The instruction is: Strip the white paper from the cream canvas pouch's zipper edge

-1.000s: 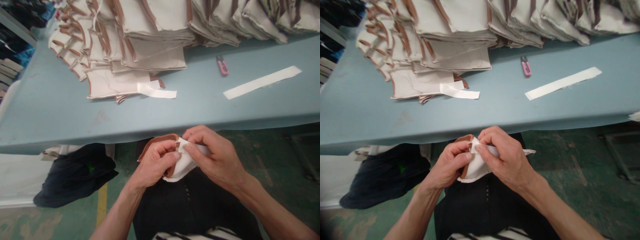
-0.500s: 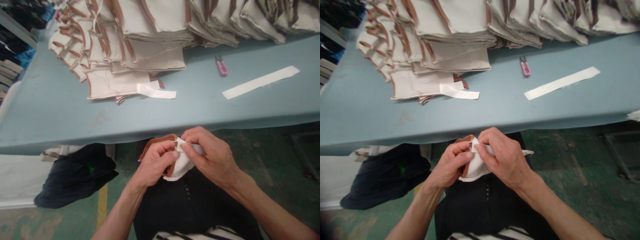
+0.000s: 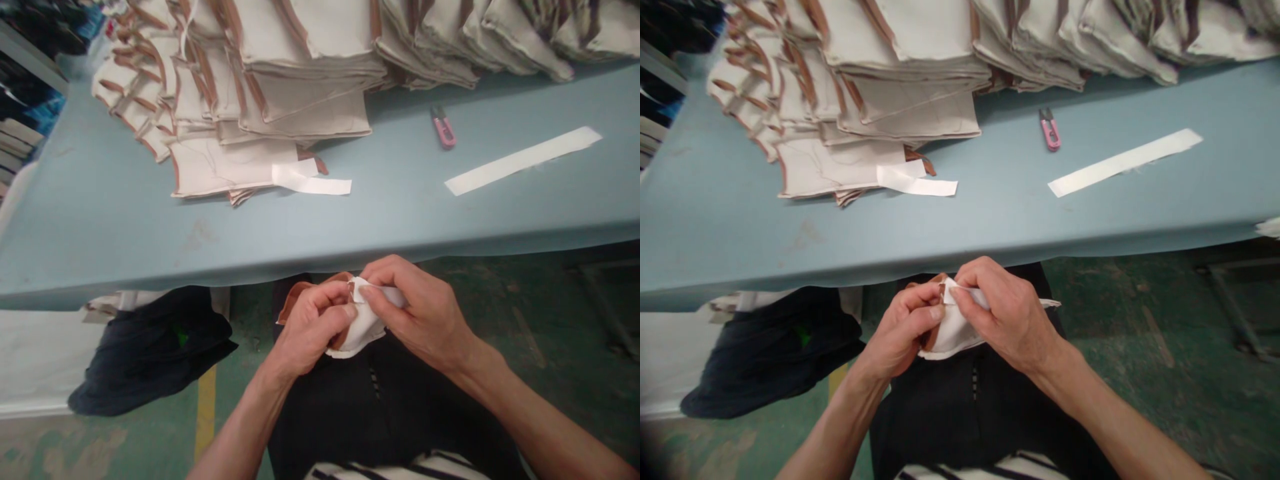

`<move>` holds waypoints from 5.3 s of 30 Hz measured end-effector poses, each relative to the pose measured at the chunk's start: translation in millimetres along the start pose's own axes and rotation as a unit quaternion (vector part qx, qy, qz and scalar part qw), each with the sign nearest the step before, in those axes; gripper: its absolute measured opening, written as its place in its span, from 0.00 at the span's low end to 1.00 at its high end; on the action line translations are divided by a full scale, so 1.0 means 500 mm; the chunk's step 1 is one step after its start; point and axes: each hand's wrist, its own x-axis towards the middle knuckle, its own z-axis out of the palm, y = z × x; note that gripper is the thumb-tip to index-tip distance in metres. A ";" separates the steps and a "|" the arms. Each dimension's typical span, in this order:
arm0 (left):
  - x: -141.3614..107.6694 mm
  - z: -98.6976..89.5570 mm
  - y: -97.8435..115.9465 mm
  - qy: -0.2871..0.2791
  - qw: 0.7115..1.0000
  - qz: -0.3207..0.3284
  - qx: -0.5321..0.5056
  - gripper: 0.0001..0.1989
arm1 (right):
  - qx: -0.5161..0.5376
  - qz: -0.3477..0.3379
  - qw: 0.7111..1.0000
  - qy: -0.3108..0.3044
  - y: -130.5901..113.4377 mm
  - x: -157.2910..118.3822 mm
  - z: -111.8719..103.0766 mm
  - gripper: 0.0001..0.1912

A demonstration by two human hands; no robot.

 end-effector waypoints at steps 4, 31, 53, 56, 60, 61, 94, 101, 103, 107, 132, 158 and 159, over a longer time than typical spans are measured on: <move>-0.004 0.010 0.014 0.004 0.999 0.022 0.045 0.14 | 0.000 0.004 1.000 0.001 0.000 -0.003 0.002 0.06; -0.009 0.039 0.020 0.076 0.977 0.038 0.198 0.10 | 0.016 0.041 0.999 0.007 0.003 -0.032 0.018 0.05; -0.009 0.056 -0.017 0.162 0.950 0.098 0.250 0.11 | 0.040 0.149 0.987 0.036 -0.013 -0.043 0.036 0.07; -0.012 0.058 -0.026 0.180 0.942 0.110 0.261 0.12 | 0.041 0.159 0.986 0.039 -0.019 -0.045 0.037 0.06; -0.016 0.057 -0.032 0.189 0.933 0.129 0.278 0.11 | 0.041 0.172 0.983 0.040 -0.024 -0.047 0.041 0.06; -0.017 0.057 -0.032 0.185 0.933 0.129 0.279 0.11 | 0.042 0.175 0.983 0.041 -0.025 -0.047 0.041 0.06; -0.049 0.028 -0.073 0.144 0.917 0.199 0.315 0.19 | 0.119 0.259 0.959 0.005 -0.050 -0.054 0.060 0.10; -0.044 0.027 -0.077 0.137 0.921 0.203 0.302 0.19 | 0.140 0.272 0.952 0.021 -0.051 -0.071 0.065 0.11; -0.044 0.027 -0.077 0.133 0.918 0.215 0.305 0.19 | 0.152 0.278 0.948 0.012 -0.049 -0.070 0.063 0.11; -0.047 0.026 -0.075 0.129 0.907 0.241 0.320 0.17 | 0.180 0.288 0.940 -0.020 -0.046 -0.062 0.059 0.13; -0.042 0.030 -0.074 0.118 0.895 0.290 0.318 0.17 | 0.223 0.265 0.938 -0.008 -0.047 -0.083 0.046 0.10; -0.037 0.043 -0.081 0.115 0.903 0.251 0.331 0.18 | 0.222 0.329 0.915 -0.073 -0.042 -0.072 0.040 0.08; -0.036 0.044 -0.081 0.116 0.902 0.249 0.332 0.18 | 0.224 0.332 0.914 -0.072 -0.042 -0.073 0.042 0.08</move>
